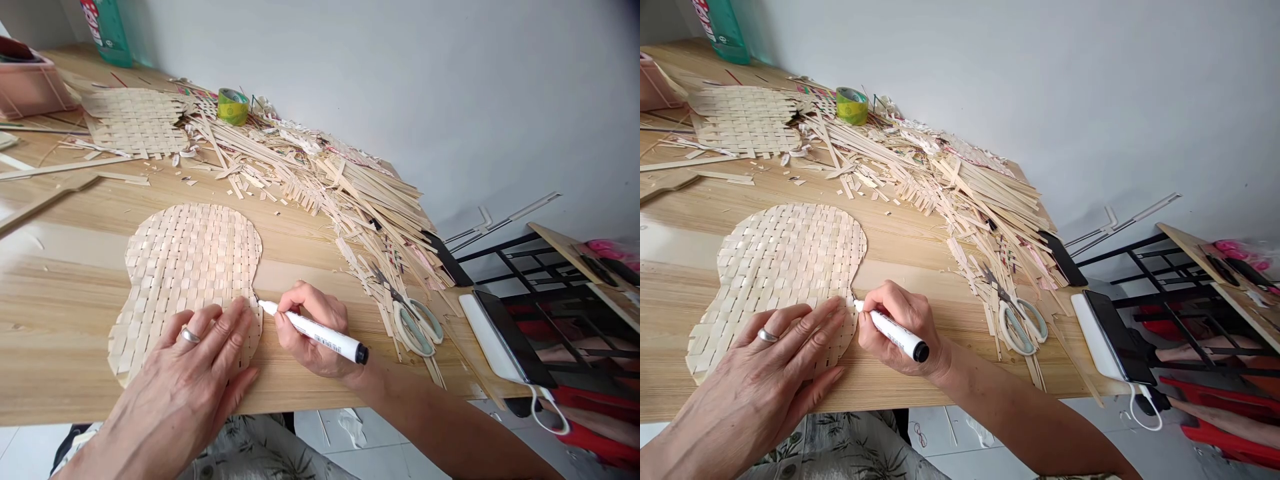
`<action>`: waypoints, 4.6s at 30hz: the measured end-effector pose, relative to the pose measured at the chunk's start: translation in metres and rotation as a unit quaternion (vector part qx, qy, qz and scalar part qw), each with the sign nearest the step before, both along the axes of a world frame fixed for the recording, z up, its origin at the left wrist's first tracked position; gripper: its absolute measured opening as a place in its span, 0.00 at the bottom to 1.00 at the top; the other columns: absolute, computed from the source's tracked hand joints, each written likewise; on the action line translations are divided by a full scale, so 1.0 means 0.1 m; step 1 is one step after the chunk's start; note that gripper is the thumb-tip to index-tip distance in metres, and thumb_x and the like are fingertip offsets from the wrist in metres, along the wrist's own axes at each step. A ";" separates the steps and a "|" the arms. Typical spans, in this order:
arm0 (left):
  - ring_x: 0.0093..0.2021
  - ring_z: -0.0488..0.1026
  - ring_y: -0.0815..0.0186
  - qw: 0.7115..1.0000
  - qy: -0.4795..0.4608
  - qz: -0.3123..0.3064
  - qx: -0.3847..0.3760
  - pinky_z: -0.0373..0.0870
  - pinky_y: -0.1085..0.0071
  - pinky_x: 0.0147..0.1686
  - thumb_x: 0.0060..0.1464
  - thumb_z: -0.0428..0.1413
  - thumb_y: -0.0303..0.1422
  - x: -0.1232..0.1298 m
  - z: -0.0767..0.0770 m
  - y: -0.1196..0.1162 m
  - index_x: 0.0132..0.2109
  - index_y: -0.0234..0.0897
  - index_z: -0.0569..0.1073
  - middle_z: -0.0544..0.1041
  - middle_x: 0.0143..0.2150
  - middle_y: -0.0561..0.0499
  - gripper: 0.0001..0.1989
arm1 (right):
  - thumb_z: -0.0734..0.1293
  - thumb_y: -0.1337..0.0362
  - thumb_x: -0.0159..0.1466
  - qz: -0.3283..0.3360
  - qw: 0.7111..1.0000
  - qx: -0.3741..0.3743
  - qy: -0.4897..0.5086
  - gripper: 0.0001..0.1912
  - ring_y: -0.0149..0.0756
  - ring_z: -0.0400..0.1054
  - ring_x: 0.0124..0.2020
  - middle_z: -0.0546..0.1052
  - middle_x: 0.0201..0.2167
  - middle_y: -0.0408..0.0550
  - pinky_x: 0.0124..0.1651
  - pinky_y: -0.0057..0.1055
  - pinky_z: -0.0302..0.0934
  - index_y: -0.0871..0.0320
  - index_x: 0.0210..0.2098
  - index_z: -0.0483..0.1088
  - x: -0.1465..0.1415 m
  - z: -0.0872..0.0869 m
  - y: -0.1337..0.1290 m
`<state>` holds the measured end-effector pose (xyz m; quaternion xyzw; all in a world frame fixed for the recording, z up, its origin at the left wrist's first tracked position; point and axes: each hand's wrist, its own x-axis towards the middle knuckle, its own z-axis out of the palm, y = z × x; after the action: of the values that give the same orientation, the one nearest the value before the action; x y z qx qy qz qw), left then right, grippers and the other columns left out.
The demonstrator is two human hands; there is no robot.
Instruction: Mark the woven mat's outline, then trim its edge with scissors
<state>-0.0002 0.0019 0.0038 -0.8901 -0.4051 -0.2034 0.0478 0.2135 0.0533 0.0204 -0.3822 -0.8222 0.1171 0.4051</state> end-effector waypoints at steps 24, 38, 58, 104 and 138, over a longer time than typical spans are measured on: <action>0.54 0.74 0.42 1.000 -0.023 0.001 -0.010 0.67 0.46 0.50 0.67 0.54 0.35 0.01 0.01 0.00 0.65 0.30 0.71 0.77 0.64 0.37 0.23 | 0.62 0.71 0.64 0.001 1.000 0.014 0.009 0.07 0.27 0.59 0.19 0.69 0.22 0.36 0.24 0.26 0.57 0.52 0.33 0.61 0.02 0.01 -0.02; 0.55 0.73 0.40 1.000 -0.001 -0.001 -0.005 0.68 0.46 0.49 0.68 0.54 0.37 0.00 0.02 0.01 0.62 0.29 0.74 0.75 0.65 0.36 0.21 | 0.62 0.72 0.63 0.016 1.000 0.002 0.012 0.08 0.27 0.60 0.19 0.69 0.23 0.36 0.27 0.26 0.59 0.53 0.33 0.60 0.02 0.00 -0.01; 0.55 0.73 0.40 1.000 -0.006 0.000 -0.016 0.68 0.46 0.50 0.68 0.52 0.37 0.01 0.05 0.01 0.64 0.28 0.72 0.76 0.65 0.34 0.23 | 0.62 0.70 0.62 0.036 0.999 -0.006 0.037 0.07 0.27 0.59 0.18 0.67 0.21 0.35 0.23 0.26 0.54 0.52 0.32 0.60 0.04 -0.01 -0.03; 0.54 0.74 0.42 1.000 -0.016 -0.002 -0.012 0.68 0.47 0.49 0.69 0.51 0.37 0.02 0.05 0.02 0.64 0.29 0.72 0.76 0.64 0.36 0.22 | 0.61 0.71 0.58 0.086 0.994 -0.038 0.058 0.07 0.26 0.56 0.17 0.64 0.20 0.35 0.22 0.26 0.52 0.53 0.30 0.59 0.05 0.03 -0.04; 0.38 0.82 0.51 0.893 -0.210 0.343 -0.204 0.74 0.58 0.40 0.63 0.45 0.51 -1.00 0.26 0.11 0.55 0.44 0.76 0.85 0.45 0.47 0.25 | 0.59 0.82 0.63 -0.123 0.942 -0.031 -0.310 0.34 0.46 0.68 0.50 0.73 0.50 0.54 0.49 0.37 0.65 0.50 0.62 0.72 0.59 -0.20 0.70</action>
<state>-0.1003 0.0133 0.0295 -0.6225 -0.7182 -0.2699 -0.1543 0.2727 0.1232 0.0004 -0.5103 -0.8495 -0.0324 0.1297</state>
